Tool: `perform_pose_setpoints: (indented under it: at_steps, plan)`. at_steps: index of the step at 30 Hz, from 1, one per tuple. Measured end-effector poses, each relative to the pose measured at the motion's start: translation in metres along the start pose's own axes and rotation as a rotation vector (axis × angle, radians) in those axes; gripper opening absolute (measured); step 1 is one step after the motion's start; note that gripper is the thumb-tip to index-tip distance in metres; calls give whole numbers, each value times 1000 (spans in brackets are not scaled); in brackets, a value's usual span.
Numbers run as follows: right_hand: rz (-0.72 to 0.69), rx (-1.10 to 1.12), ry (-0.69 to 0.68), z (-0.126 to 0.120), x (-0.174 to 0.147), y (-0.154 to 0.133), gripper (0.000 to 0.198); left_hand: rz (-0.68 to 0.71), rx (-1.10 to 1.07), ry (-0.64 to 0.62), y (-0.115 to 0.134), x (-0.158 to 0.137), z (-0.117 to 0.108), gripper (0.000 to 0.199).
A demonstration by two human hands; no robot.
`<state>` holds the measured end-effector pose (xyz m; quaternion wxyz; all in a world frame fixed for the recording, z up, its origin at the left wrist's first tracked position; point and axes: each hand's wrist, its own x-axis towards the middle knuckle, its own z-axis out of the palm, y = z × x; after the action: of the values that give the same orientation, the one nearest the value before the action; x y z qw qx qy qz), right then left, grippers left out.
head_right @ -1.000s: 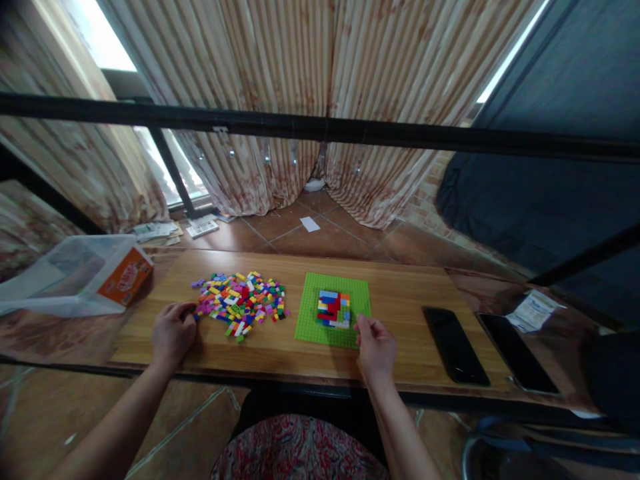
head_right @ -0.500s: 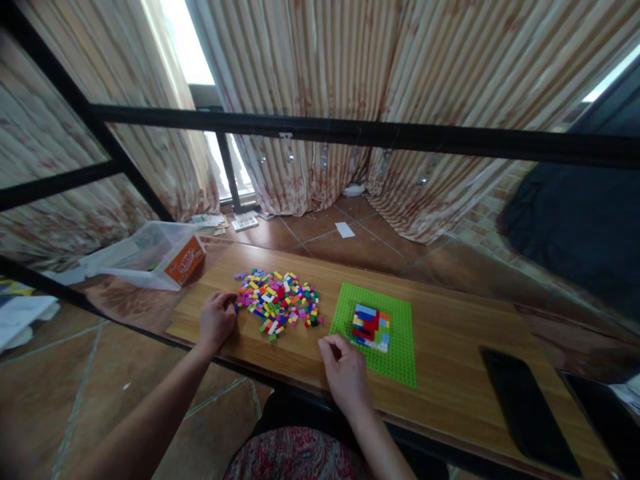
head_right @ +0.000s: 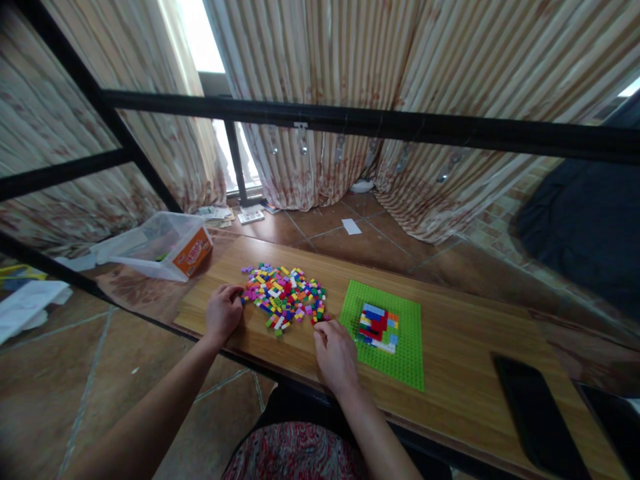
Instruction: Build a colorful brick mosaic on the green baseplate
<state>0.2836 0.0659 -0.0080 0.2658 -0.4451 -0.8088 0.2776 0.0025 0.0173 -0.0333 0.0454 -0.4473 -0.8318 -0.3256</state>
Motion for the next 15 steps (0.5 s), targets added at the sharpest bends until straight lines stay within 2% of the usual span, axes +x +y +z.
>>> perform_pose_setpoints:
  at_steps: [15]
  plan:
    - [-40, -42, -22, 5, 21, -6, 20, 14, -40, 29, -5, -1, 5, 26]
